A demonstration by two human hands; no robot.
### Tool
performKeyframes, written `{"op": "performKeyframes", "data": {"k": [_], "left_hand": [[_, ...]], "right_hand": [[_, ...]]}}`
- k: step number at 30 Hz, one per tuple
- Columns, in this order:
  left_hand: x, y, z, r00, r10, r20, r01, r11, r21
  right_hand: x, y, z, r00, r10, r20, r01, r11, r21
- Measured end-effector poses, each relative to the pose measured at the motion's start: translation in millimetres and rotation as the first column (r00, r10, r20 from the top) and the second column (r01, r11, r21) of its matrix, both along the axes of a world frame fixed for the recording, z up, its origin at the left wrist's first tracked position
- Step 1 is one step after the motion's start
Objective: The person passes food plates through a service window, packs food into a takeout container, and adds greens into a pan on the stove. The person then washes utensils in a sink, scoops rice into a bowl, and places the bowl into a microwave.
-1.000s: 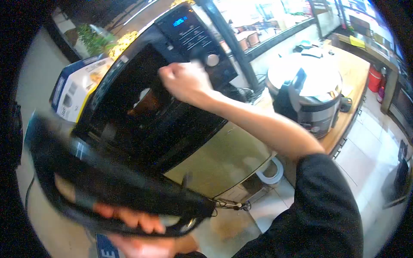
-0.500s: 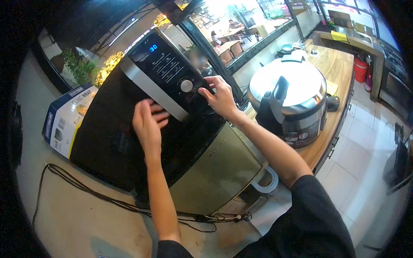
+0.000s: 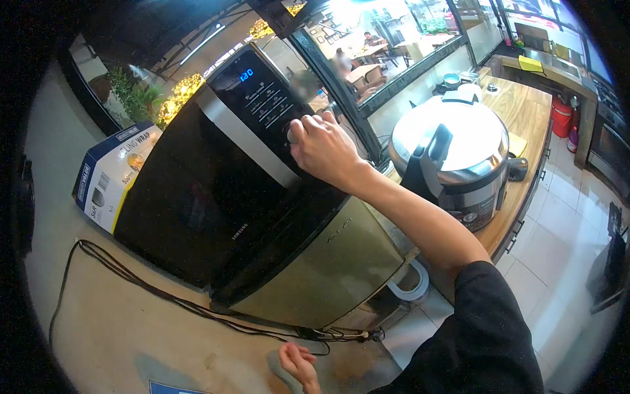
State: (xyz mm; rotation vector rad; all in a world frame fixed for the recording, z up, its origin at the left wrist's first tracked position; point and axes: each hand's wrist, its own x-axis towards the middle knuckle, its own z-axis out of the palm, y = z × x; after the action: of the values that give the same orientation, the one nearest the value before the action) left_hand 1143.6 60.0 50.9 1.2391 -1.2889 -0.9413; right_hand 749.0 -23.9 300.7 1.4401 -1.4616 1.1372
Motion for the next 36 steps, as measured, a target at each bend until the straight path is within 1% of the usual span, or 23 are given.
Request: {"op": "performKeyframes", "data": {"k": [2,4,5,7,9,12,14,15,17,18,19,20,22,23,24,25,26,27,29,31,32,34,36], "left_hand": [[13.8,20.6,-25.0,0.998,0.057,-0.022,-0.056,0.997,0.049],[19.8,43.9,-37.8,0.993,0.114,-0.040,-0.109,0.988,0.106],[21.7,56.0,-38.5,0.997,0.082,0.002,-0.081,0.978,0.190],[16.9,68.5,-44.2,0.998,0.043,0.034,-0.051,0.961,0.272],[7.3,76.3,-52.9,0.980,-0.112,0.166,0.032,0.907,0.420],[-14.4,74.1,-82.2,0.985,-0.167,-0.032,0.169,0.948,0.269],[-35.7,73.5,-87.6,0.985,-0.168,-0.051,0.175,0.953,0.247],[-44.5,72.1,-84.6,0.960,-0.264,0.088,0.233,0.935,0.266],[-64.9,73.4,-74.9,0.839,-0.432,0.331,0.364,0.897,0.250],[-78.8,77.8,-65.0,0.845,-0.421,0.330,0.353,0.902,0.248],[-96.0,81.9,-52.2,0.745,-0.447,0.495,0.385,0.894,0.229],[-111.1,87.3,-44.0,0.614,-0.457,0.643,0.423,0.879,0.221],[-141.5,99.2,-50.5,0.611,-0.508,0.607,0.478,0.848,0.229],[-163.1,106.7,-56.6,0.635,-0.539,0.554,0.496,0.834,0.242],[-188.8,117.7,-60.7,0.630,-0.596,0.497,0.542,0.796,0.268],[-216.5,132.2,-65.8,0.599,-0.655,0.460,0.581,0.751,0.312],[-248.0,145.0,-71.1,0.547,-0.721,0.425,0.629,0.690,0.359],[-281.8,161.9,-72.3,0.437,-0.773,0.460,0.676,0.620,0.398],[-350.8,200.2,-71.5,0.185,-0.862,0.472,0.775,0.423,0.470],[-412.2,243.8,-75.1,-0.061,-0.737,0.673,0.875,0.285,0.391],[-442.6,259.6,-68.4,-0.160,-0.713,0.683,0.878,0.214,0.429],[-501.9,284.3,-61.6,-0.308,-0.722,0.619,0.852,0.080,0.517],[-553.7,305.8,-54.9,-0.409,-0.688,0.599,0.847,-0.043,0.529]], "right_hand": [[6.1,1.8,2.9,0.997,0.055,0.060,-0.053,0.998,-0.023],[12.0,1.3,3.0,0.991,-0.022,0.132,0.030,0.998,-0.059],[14.4,-0.2,3.0,0.991,-0.027,0.129,0.034,0.998,-0.051],[16.9,-4.1,6.4,0.941,-0.094,0.324,0.082,0.995,0.050],[19.7,-4.3,10.6,0.919,-0.131,0.371,0.123,0.991,0.046],[26.3,13.0,22.8,0.858,-0.195,0.475,0.126,0.977,0.173],[25.5,23.7,21.4,0.814,-0.173,0.554,0.083,0.979,0.184],[23.1,32.3,10.6,0.843,0.082,0.531,-0.036,0.995,-0.095],[36.5,93.7,-5.0,0.880,0.269,0.391,-0.107,0.915,-0.388],[30.8,115.4,-34.8,0.909,0.326,0.260,-0.183,0.872,-0.454],[27.6,155.6,-55.1,0.956,0.227,0.188,-0.135,0.904,-0.406],[14.5,189.9,-71.0,0.955,0.259,0.142,-0.159,0.856,-0.491],[-21.0,254.8,-107.7,0.941,0.336,0.027,-0.221,0.675,-0.704],[-49.2,304.4,-145.2,0.952,0.213,0.220,-0.101,0.896,-0.432],[-73.4,347.4,-165.6,0.888,0.115,0.446,-0.047,0.986,-0.160],[-99.0,390.0,-186.0,0.814,-0.089,0.573,-0.020,0.983,0.182],[-112.8,430.0,-209.6,0.581,-0.184,0.793,-0.161,0.929,0.333],[-134.2,470.1,-279.1,0.506,-0.229,0.831,-0.195,0.909,0.369],[-150.8,545.4,-303.7,0.523,-0.321,0.790,-0.063,0.909,0.412],[-167.8,606.6,-298.7,0.289,-0.378,0.880,0.068,0.925,0.375],[-179.4,628.3,-311.3,0.233,-0.337,0.912,0.221,0.932,0.288],[-210.4,673.3,-317.9,0.162,-0.403,0.901,0.487,0.827,0.282],[-234.8,722.4,-300.0,-0.012,-0.387,0.922,0.719,0.638,0.277]]}}
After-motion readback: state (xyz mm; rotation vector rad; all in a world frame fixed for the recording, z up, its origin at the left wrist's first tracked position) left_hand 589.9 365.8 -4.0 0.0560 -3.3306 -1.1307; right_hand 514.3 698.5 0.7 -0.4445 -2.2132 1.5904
